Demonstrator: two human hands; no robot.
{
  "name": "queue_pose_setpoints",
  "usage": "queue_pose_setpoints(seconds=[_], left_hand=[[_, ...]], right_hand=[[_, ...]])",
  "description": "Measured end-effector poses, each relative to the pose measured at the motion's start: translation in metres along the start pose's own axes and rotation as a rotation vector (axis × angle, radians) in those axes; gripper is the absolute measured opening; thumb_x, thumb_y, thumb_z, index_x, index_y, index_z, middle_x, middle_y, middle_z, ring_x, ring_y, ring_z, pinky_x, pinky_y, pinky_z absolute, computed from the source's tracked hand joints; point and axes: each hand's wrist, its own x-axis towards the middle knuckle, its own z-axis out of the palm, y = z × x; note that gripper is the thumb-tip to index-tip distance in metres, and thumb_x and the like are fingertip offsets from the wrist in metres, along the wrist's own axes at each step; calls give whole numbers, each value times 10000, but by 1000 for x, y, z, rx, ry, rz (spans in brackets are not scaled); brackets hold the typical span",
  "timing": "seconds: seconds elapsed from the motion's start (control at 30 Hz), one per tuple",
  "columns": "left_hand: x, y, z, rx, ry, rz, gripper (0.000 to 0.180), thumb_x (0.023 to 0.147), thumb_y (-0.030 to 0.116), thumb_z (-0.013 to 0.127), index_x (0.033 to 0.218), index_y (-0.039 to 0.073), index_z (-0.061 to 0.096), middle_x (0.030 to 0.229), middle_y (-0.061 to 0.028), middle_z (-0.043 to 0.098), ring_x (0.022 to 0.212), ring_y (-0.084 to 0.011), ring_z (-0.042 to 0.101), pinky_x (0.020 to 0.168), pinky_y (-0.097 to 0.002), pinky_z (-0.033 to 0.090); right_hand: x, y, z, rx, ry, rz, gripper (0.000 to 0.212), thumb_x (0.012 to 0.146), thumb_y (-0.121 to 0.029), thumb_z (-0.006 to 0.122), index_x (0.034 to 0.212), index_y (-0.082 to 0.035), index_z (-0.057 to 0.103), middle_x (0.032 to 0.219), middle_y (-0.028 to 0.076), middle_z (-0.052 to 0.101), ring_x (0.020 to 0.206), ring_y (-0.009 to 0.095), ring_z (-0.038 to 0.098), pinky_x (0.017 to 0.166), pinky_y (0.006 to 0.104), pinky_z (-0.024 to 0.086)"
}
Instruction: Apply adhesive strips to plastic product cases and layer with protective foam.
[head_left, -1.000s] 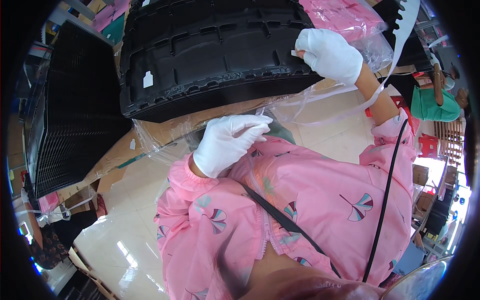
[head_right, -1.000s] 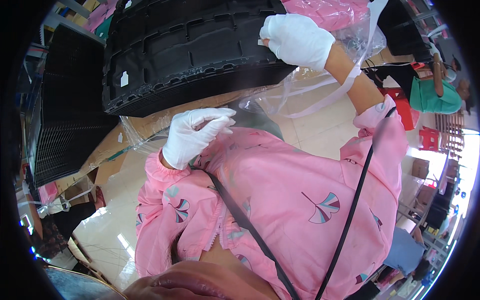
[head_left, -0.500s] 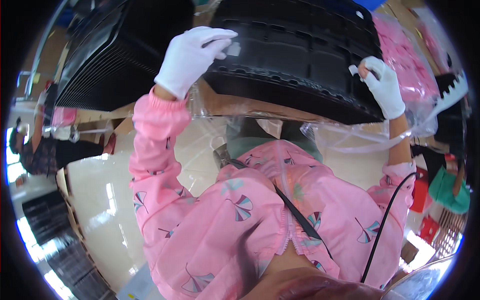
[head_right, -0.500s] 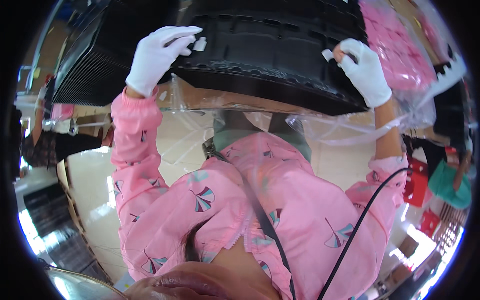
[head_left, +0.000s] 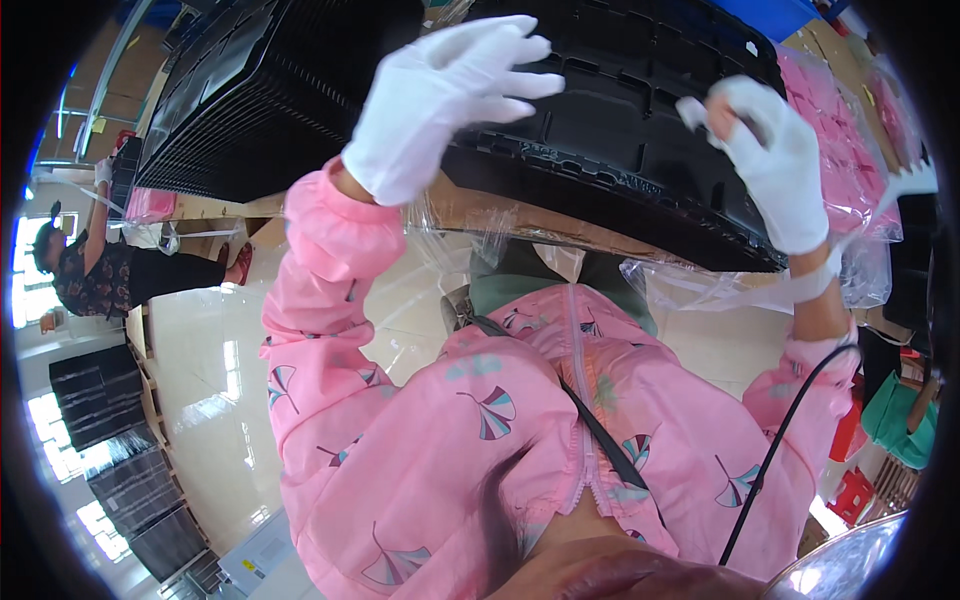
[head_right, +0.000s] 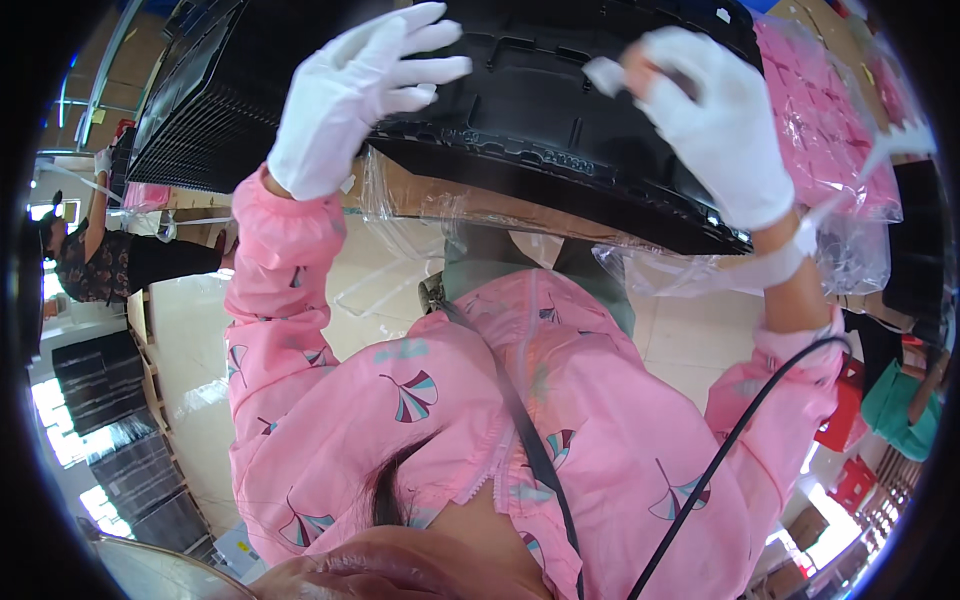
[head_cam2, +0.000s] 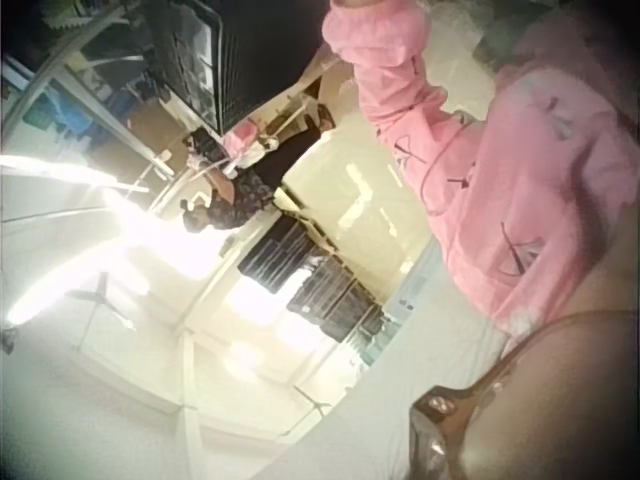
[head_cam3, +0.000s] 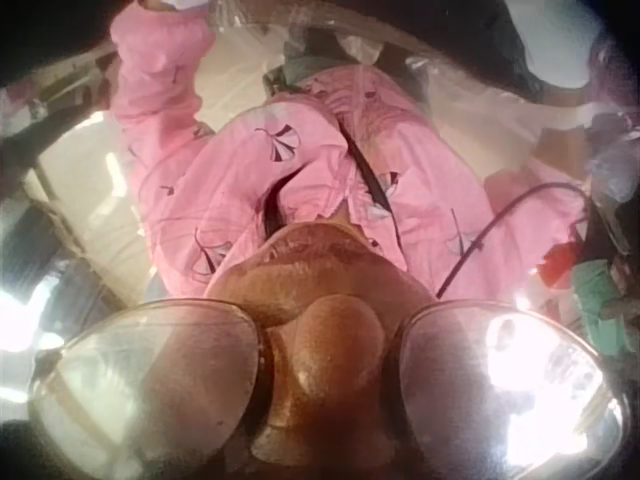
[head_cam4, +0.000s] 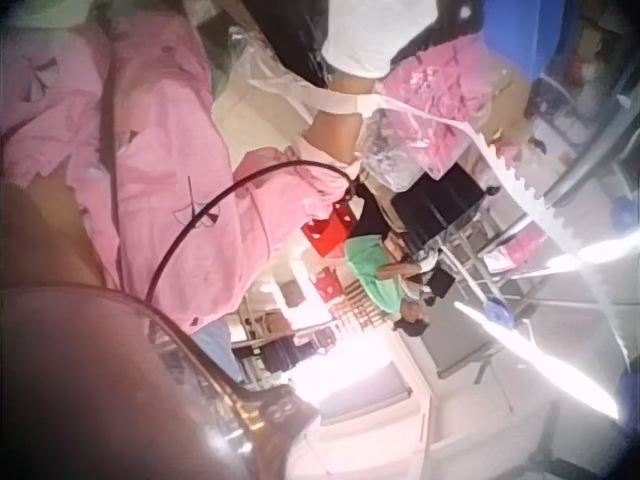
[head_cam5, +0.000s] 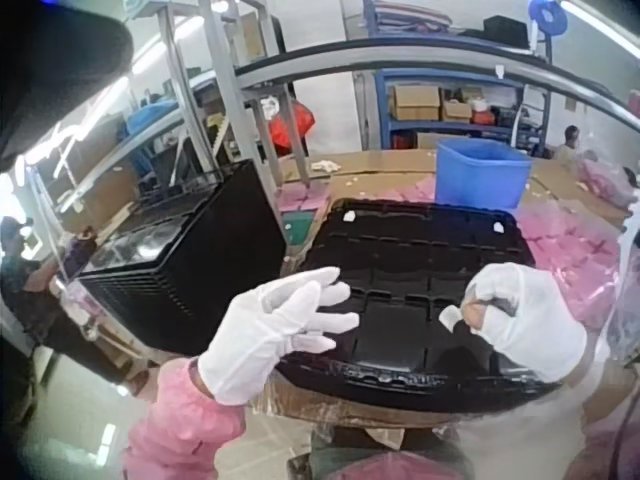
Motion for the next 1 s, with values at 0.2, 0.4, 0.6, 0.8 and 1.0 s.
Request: queue_pose_setpoints(seconds=[0.2,0.4,0.6,0.8,1.0], left_hand=[[-4,-30,24,-380,48,57,453,916,183,572,1271,-66,442,1147,-140,574,1069,-236,586,884,-312,499],[-23,-46,-1,-507,313,135,364,949,151,497,1234,-74,473,1176,-196,572,1054,-268,598,879,-304,504],[-43,-60,-17,-654,407,146,352,966,114,438,1294,-11,449,1234,-164,547,1103,-221,577,815,-229,542],[-46,-65,-24,-670,380,143,352,961,101,442,1298,-2,449,1238,-158,548,1098,-219,581,805,-238,549],[-45,-68,-27,-692,396,128,354,956,103,456,1292,-8,454,1239,-161,547,1099,-221,581,810,-244,548]], right_hand=[[52,-27,80,-85,-88,-385,152,809,-90,593,921,5,632,815,99,619,709,189,598,669,295,471],[77,-10,109,189,-174,-165,178,792,-39,582,949,-15,662,830,120,651,793,255,632,730,300,493],[79,-28,123,-429,-357,-178,155,789,-131,583,868,-52,690,856,130,649,834,305,621,764,354,489],[79,-31,130,-634,-374,-127,165,798,-160,567,852,-70,694,888,125,645,857,323,609,771,382,484],[80,-39,133,-715,-412,-104,186,807,-158,528,836,-65,687,867,148,642,833,340,613,761,400,487]])
